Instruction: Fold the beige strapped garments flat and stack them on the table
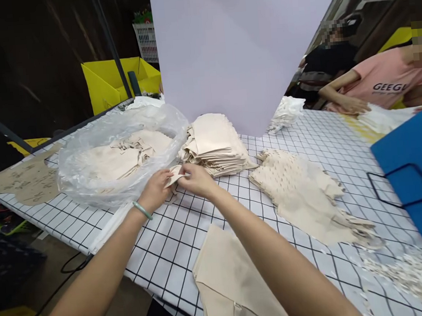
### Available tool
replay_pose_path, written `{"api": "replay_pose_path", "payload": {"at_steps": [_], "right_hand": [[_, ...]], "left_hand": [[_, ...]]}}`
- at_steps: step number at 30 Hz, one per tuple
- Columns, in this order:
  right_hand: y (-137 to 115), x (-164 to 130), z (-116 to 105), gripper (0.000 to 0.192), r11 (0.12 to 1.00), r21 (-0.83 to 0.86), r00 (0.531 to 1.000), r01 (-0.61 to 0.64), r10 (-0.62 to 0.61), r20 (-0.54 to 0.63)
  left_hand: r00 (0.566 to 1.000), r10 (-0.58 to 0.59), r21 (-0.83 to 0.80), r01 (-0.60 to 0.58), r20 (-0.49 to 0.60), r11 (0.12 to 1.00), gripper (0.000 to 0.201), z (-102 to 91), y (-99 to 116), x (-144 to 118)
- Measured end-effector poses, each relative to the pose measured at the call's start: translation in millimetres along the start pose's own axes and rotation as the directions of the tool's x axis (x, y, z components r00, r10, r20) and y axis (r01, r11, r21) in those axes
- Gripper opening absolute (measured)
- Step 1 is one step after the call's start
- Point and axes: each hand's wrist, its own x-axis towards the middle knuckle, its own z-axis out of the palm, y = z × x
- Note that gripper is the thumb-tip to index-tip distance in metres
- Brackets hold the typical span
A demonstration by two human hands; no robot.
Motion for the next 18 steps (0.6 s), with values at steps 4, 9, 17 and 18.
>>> {"api": "replay_pose_path", "payload": {"at_steps": [4, 9, 17, 18], "right_hand": [[0, -20, -56, 0.009, 0.687, 0.712, 0.976, -0.144, 0.219, -0.014], [-13, -40, -87, 0.02, 0.444, 0.888, 0.948, -0.119, 0.317, -0.031], [-70, -62, -119, 0.031, 0.818, 0.564, 0.971, 0.108, 0.034, -0.236], [-74, -64, -123, 0.031, 0.838, 0.529, 0.964, 0.135, 0.012, -0.266]], "left_hand": [[0.968, -0.134, -0.57, 0.233, 0.211, 0.788, 0.018, -26.0, 37, 8], [0.918, -0.172, -0.767, 0.394, 0.358, 0.506, 0.024, -39.9, 72, 8], [0.921, 0.186, -0.699, 0.118, 0.343, 0.705, 0.041, -72.1, 131, 18], [0.925, 0.189, -0.662, 0.085, 0.331, 0.744, 0.032, -72.2, 142, 21]]}}
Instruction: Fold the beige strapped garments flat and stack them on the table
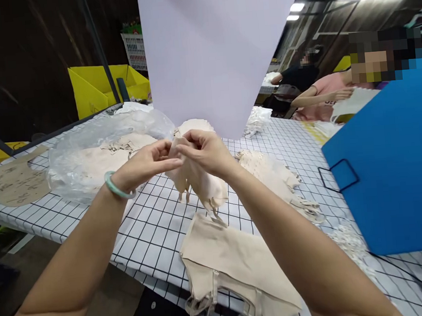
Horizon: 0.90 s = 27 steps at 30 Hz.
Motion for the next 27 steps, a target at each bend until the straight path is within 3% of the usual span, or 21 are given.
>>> {"api": "replay_pose_path", "payload": {"at_steps": [3, 5, 8, 11, 13, 15, 17, 19, 23, 27], "right_hand": [[-5, -9, -10, 0.033, 0.997, 0.064, 0.999, 0.034, -0.035, 0.002], [5, -23, -21, 0.036, 0.991, 0.121, 0.99, -0.062, 0.045, 0.137], [32, -59, -36, 0.034, 0.961, -0.017, 0.888, -0.277, 0.263, 0.378], [56, -99, -52, 0.031, 0.893, -0.051, 0.789, -0.448, 0.421, 0.448], [67, -118, -64, 0.03, 0.848, 0.066, 0.785, -0.527, 0.455, 0.421], [79, -125, -74, 0.03, 0.829, 0.151, 0.812, -0.539, 0.464, 0.354], [93, -120, -79, 0.043, 0.823, 0.157, 0.82, -0.546, 0.486, 0.303], [112, -108, -76, 0.043, 0.796, 0.132, 0.797, -0.59, 0.549, 0.252], [155, -90, -59, 0.039, 0.745, 0.078, 0.749, -0.662, 0.662, 0.036], [184, -92, -52, 0.029, 0.72, -0.025, 0.72, -0.694, 0.692, -0.061]], "left_hand": [[0.998, 0.044, 0.121, -0.038, -0.046, 0.992, 0.016, 20.3, 21, 11], [0.998, 0.06, 0.123, -0.056, -0.024, 0.991, 0.015, 31.6, 33, 12], [0.999, 0.054, 0.063, -0.053, -0.008, 0.997, 0.015, 37.6, 46, 4], [0.996, -0.032, -0.023, 0.03, -0.082, 0.999, 0.021, 28.7, 42, -13], [0.978, -0.144, -0.103, 0.13, -0.148, 0.986, 0.028, 17.1, 26, -26], [0.941, -0.273, -0.205, 0.232, -0.202, 0.951, 0.034, 5.1, 0, -38], [0.889, -0.394, -0.29, 0.323, -0.233, 0.901, 0.037, -4.4, -36, -46], [0.823, -0.481, -0.278, 0.406, -0.302, 0.87, 0.032, -10.3, -75, -48], [0.696, -0.5, -0.114, 0.523, -0.515, 0.845, 0.018, -16.9, -138, -50], [0.671, -0.528, -0.114, 0.558, -0.521, 0.822, 0.019, -25.1, -163, -53]]}}
